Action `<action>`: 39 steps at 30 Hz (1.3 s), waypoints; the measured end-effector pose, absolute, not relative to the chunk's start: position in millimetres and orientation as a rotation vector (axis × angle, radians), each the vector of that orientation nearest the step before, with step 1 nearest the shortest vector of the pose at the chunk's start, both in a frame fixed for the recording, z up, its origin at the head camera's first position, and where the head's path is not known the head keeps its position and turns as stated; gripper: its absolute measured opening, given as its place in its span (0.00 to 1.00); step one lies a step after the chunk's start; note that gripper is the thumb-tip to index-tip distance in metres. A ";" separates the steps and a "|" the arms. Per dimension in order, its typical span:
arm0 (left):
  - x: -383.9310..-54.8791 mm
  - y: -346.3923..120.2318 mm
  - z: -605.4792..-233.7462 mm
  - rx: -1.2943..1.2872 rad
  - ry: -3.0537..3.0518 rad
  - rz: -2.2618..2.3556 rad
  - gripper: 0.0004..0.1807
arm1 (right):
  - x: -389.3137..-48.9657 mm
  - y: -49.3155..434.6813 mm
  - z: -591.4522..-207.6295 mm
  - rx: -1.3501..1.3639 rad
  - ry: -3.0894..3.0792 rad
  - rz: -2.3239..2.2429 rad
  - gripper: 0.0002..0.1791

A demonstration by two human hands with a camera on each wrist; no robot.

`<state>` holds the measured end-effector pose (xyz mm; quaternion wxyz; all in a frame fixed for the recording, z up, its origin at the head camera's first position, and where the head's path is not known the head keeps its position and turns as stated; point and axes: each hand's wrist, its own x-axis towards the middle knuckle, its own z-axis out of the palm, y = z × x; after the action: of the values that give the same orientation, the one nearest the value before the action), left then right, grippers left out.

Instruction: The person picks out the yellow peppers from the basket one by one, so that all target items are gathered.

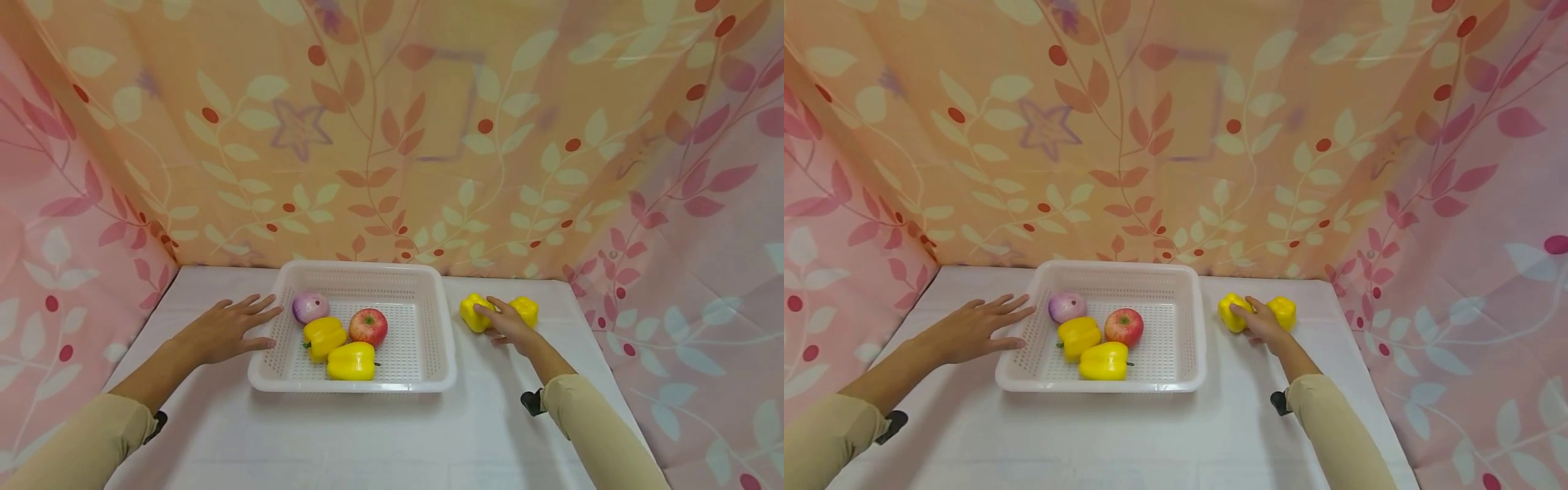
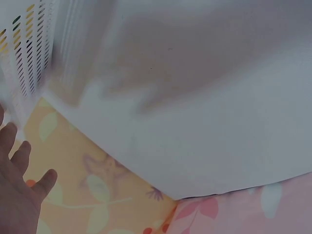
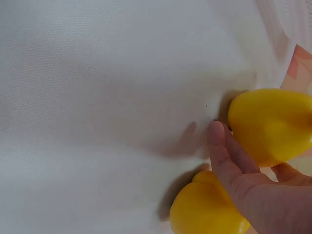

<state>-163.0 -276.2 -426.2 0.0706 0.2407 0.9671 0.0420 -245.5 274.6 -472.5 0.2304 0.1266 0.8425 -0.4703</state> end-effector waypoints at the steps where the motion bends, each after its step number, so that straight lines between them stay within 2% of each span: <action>1: -162.5 -275.8 -425.5 0.721 2.908 0.131 0.41 | -245.5 274.4 -473.1 0.345 2.319 -1.291 0.50; 22: -161.6 -276.9 -426.7 0.731 2.908 0.139 0.41 | -250.1 260.1 -478.8 0.286 2.444 -1.309 0.45; 39: -162.2 -277.7 -428.7 0.735 2.916 0.141 0.42 | -247.6 248.5 -489.5 0.027 2.545 -1.262 0.50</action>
<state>-162.2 -277.7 -428.7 0.0653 0.2436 0.9665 0.0469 -247.6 248.5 -489.5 0.1499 0.0095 0.8856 -0.4394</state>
